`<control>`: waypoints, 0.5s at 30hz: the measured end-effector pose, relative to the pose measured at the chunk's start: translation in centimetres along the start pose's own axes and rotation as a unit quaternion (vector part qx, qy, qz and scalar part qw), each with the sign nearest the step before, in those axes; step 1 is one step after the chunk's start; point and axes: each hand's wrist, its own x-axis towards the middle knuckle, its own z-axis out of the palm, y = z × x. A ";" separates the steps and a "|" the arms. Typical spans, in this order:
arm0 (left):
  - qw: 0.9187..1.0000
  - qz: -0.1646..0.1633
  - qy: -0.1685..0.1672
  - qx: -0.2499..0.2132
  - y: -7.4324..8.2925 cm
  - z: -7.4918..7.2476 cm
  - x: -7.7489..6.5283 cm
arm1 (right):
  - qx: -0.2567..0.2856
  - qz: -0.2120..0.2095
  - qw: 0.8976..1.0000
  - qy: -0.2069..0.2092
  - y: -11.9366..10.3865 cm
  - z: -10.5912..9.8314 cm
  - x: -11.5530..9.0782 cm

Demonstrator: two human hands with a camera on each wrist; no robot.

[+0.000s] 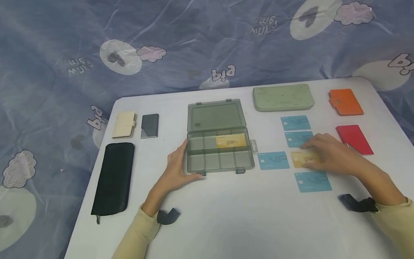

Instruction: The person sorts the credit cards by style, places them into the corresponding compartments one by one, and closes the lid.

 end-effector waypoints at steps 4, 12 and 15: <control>1.000 -0.002 0.001 -0.005 -0.1 0.0 -0.2 | -0.005 -0.013 1.000 -0.007 -0.2 -0.1 0.0; 1.000 -0.003 0.002 -0.006 -0.2 0.0 -0.1 | -0.027 -0.011 0.999 -0.043 -0.9 0.0 0.6; 1.000 -0.001 0.000 -0.003 -0.2 0.0 -0.1 | -0.022 0.000 0.998 -0.054 -0.9 0.2 0.7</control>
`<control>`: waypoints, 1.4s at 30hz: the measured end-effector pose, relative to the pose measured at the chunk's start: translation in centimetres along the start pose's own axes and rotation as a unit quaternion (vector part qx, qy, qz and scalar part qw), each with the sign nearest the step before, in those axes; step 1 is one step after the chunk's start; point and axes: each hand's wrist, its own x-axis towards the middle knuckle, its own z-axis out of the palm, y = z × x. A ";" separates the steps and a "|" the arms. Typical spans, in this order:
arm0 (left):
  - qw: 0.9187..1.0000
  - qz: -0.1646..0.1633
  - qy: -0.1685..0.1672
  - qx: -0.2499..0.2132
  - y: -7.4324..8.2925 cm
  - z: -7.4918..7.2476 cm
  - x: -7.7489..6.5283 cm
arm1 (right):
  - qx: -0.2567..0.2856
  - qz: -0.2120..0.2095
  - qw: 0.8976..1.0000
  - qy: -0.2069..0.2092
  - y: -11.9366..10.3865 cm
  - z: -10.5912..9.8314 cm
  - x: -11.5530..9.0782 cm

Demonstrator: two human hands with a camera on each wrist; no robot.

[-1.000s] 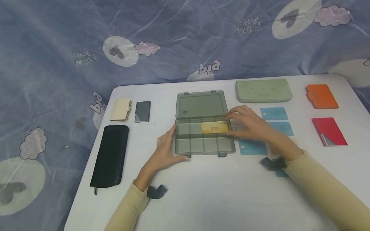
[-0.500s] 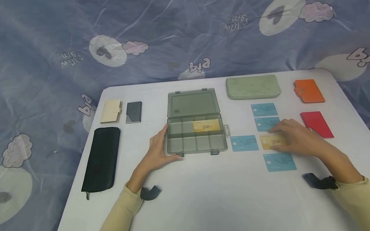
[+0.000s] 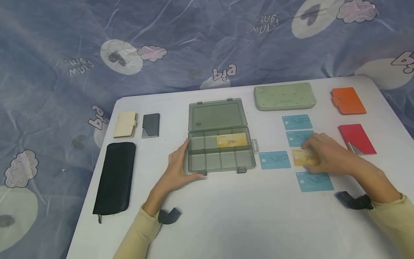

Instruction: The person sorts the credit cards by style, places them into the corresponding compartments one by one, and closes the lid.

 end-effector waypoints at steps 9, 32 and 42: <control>1.000 0.000 0.001 0.005 0.1 0.1 0.1 | 0.027 0.031 0.999 -0.018 0.1 0.1 -0.1; 1.000 -0.018 -0.010 0.006 0.0 -0.1 -0.1 | 0.078 -0.130 0.981 0.116 -7.6 -3.8 6.2; 1.000 -0.013 -0.007 0.010 0.0 0.0 0.0 | 0.115 -0.222 0.964 0.086 -14.2 -3.0 12.6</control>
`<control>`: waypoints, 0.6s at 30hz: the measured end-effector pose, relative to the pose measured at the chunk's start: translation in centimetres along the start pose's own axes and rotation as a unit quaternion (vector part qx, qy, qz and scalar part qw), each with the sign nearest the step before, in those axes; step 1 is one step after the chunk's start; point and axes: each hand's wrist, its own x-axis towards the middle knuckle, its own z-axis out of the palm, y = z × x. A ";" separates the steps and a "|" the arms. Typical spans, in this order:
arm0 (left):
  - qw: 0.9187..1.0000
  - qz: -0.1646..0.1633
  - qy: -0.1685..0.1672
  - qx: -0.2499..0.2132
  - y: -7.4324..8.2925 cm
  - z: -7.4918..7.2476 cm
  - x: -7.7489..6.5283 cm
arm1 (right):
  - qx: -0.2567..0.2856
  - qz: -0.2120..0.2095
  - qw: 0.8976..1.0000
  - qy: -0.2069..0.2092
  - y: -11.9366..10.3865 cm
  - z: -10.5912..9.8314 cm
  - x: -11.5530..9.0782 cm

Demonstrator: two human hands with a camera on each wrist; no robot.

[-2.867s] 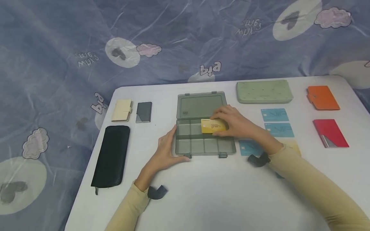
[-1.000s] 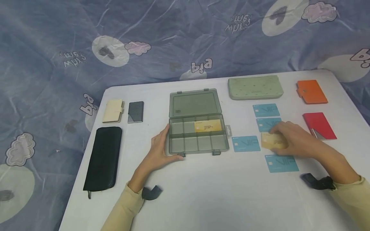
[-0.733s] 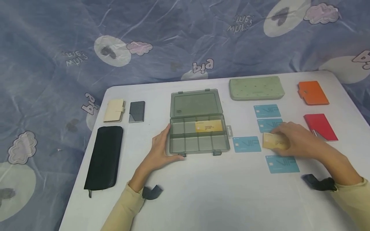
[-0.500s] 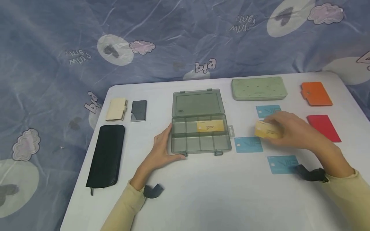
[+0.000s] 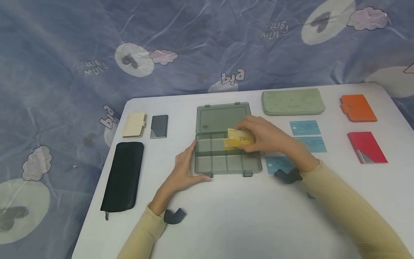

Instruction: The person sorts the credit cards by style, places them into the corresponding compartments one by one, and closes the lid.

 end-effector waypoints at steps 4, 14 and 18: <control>1.000 0.000 -0.005 0.003 0.1 0.1 0.0 | -0.011 -0.015 1.000 -0.010 0.2 1.4 1.0; 1.000 0.002 -0.006 0.009 0.2 0.0 0.2 | -0.030 -0.024 0.999 -0.002 2.2 2.5 0.4; 1.000 -0.003 -0.003 0.003 0.1 -0.1 0.0 | -0.042 -0.042 0.998 -0.002 2.3 2.3 0.1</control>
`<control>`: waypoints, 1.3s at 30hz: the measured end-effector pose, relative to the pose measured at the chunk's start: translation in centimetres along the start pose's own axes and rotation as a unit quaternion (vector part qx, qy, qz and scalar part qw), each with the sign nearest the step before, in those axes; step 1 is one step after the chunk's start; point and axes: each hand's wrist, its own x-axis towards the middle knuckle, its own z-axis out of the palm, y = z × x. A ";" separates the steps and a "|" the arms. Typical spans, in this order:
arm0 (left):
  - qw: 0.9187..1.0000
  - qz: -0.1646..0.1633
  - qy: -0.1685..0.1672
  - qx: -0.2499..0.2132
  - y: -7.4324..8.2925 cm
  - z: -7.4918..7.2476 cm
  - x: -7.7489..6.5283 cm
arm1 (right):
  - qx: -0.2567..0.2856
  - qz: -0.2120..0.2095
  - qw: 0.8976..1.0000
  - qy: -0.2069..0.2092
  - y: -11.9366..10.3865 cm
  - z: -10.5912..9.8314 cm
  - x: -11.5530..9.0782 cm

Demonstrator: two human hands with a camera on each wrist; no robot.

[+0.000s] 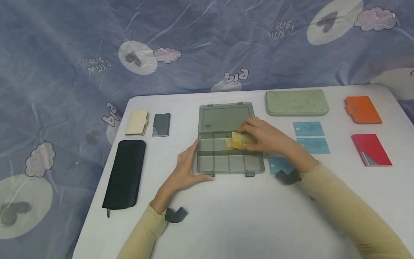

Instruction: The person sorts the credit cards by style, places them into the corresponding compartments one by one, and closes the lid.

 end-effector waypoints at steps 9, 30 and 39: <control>1.000 0.006 0.002 0.002 0.0 -0.1 0.0 | -0.023 0.051 0.998 0.025 1.1 -1.8 -6.2; 1.000 -0.003 0.005 -0.003 0.4 0.0 -0.2 | -0.051 0.154 0.981 -0.107 0.6 -1.4 -11.6; 1.000 0.000 0.001 0.002 0.5 -0.2 -0.1 | -0.051 0.162 0.979 -0.112 0.7 -1.6 -11.8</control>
